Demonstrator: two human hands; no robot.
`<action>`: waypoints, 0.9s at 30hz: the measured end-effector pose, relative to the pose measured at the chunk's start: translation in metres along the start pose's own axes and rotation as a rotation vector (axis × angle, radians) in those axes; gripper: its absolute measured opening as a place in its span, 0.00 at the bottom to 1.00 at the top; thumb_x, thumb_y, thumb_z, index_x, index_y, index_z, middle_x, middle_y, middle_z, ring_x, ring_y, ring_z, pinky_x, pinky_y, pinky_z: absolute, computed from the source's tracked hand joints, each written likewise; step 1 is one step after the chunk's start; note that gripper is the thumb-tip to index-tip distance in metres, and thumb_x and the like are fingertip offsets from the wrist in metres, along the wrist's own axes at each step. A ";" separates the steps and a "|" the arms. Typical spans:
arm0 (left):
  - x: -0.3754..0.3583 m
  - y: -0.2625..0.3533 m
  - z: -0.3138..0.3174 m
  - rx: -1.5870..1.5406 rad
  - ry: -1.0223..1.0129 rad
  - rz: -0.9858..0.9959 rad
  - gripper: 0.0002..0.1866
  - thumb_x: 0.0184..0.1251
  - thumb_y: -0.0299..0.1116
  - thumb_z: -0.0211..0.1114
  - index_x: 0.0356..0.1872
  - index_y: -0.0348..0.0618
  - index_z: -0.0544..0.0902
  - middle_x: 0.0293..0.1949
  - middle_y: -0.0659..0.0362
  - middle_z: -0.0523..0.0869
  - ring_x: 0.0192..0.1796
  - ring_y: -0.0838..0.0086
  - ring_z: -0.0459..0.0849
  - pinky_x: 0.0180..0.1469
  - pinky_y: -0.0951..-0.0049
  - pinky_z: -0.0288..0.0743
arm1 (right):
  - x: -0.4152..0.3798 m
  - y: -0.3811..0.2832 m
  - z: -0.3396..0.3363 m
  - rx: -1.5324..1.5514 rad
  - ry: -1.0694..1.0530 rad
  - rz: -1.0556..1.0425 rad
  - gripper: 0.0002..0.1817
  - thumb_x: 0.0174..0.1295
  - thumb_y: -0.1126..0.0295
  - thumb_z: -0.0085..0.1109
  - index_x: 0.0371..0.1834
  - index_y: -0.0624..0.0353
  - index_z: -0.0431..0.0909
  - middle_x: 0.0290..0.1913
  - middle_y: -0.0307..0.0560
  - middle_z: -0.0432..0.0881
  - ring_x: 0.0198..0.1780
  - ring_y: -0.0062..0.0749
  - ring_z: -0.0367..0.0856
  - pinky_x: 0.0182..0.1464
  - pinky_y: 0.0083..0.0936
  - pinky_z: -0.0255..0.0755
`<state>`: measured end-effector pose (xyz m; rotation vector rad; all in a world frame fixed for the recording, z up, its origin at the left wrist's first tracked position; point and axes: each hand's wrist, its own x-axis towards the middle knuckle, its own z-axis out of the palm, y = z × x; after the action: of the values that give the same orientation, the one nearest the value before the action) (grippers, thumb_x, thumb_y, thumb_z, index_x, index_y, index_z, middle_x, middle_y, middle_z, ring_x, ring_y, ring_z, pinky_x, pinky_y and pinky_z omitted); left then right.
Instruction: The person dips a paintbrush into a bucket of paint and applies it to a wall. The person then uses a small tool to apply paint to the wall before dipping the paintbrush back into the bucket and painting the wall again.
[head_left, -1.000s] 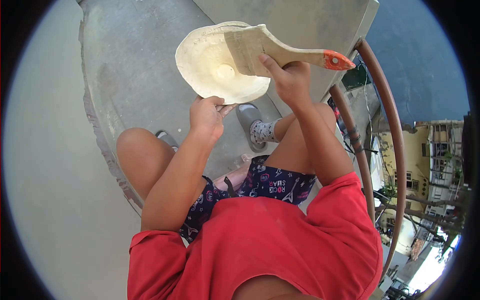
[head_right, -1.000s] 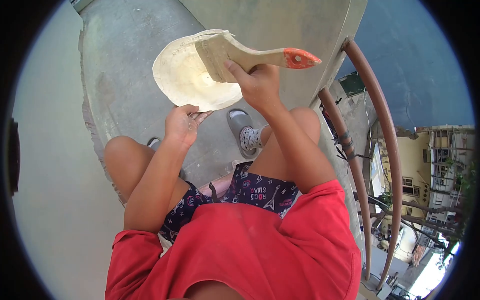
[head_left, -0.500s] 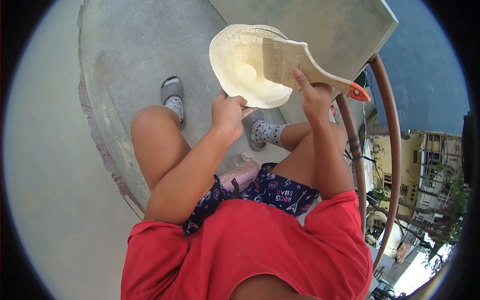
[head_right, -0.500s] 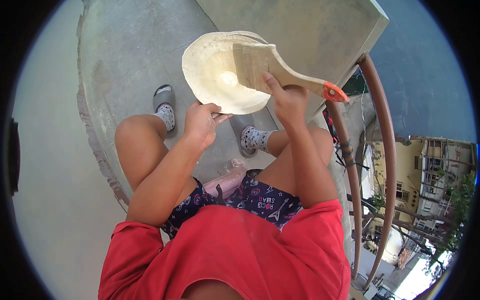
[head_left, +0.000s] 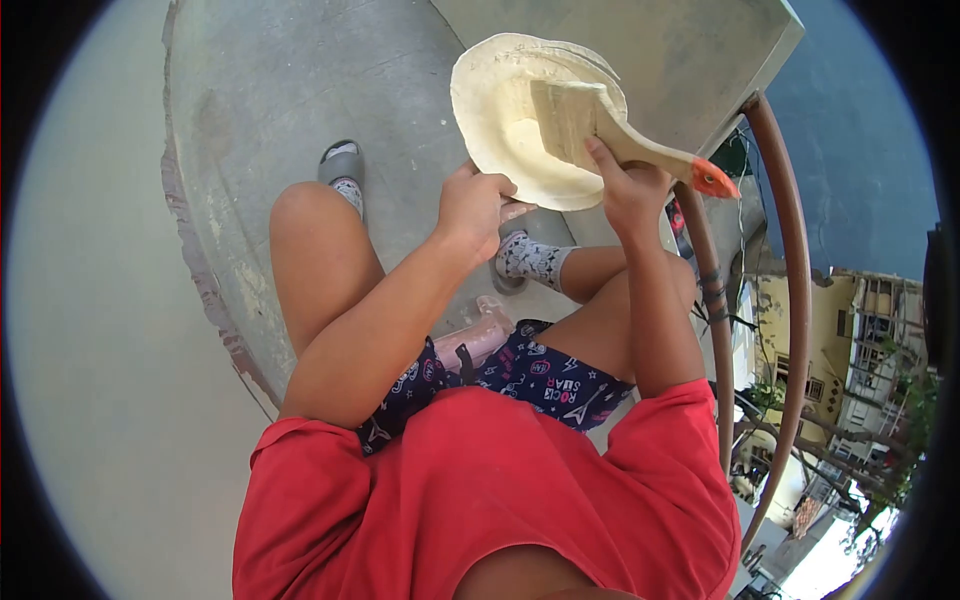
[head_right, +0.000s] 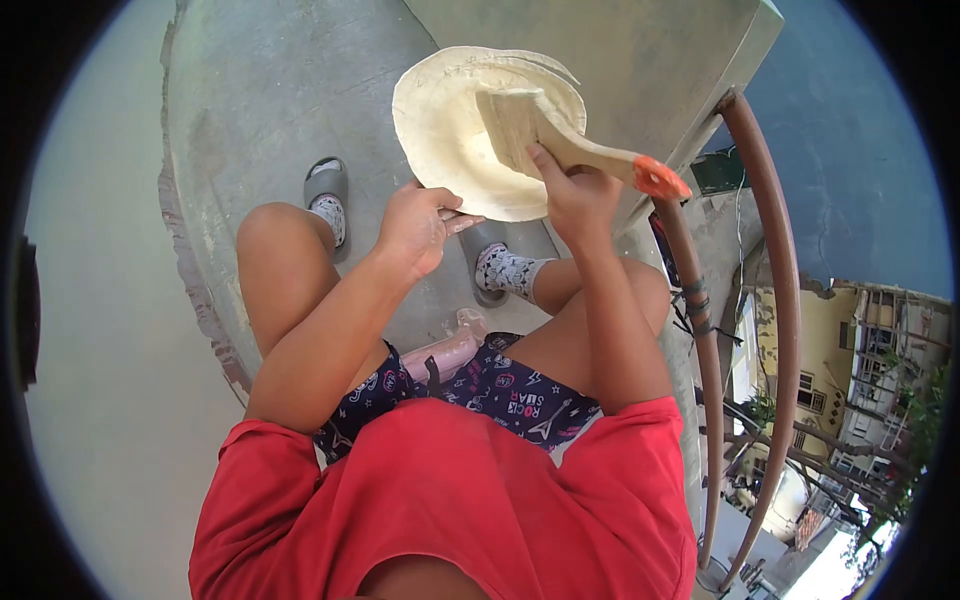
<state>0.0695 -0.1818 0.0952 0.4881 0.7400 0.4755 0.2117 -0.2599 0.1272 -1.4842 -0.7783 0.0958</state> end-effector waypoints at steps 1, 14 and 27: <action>0.000 0.001 0.002 -0.008 -0.005 -0.007 0.19 0.55 0.17 0.49 0.51 0.28 0.66 0.48 0.45 0.75 0.47 0.58 0.80 0.49 0.59 0.78 | 0.003 -0.003 -0.008 -0.175 -0.114 0.024 0.14 0.54 0.76 0.64 0.41 0.75 0.76 0.36 0.49 0.82 0.36 0.25 0.80 0.41 0.20 0.74; 0.011 -0.001 0.009 0.005 0.044 0.010 0.19 0.55 0.16 0.48 0.51 0.28 0.66 0.49 0.45 0.75 0.47 0.58 0.80 0.49 0.60 0.77 | 0.013 -0.005 -0.013 -0.194 -0.149 0.050 0.15 0.52 0.69 0.66 0.34 0.73 0.79 0.28 0.49 0.83 0.29 0.25 0.80 0.32 0.21 0.71; 0.015 -0.009 0.011 0.016 0.025 -0.037 0.19 0.56 0.16 0.48 0.51 0.26 0.64 0.51 0.43 0.72 0.51 0.55 0.77 0.52 0.57 0.77 | 0.061 -0.019 -0.042 -0.186 -0.176 0.037 0.18 0.54 0.68 0.65 0.40 0.73 0.78 0.36 0.45 0.82 0.38 0.23 0.77 0.41 0.19 0.70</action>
<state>0.0895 -0.1830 0.0897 0.4837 0.7758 0.4421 0.2717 -0.2669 0.1736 -1.6827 -0.9207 0.1883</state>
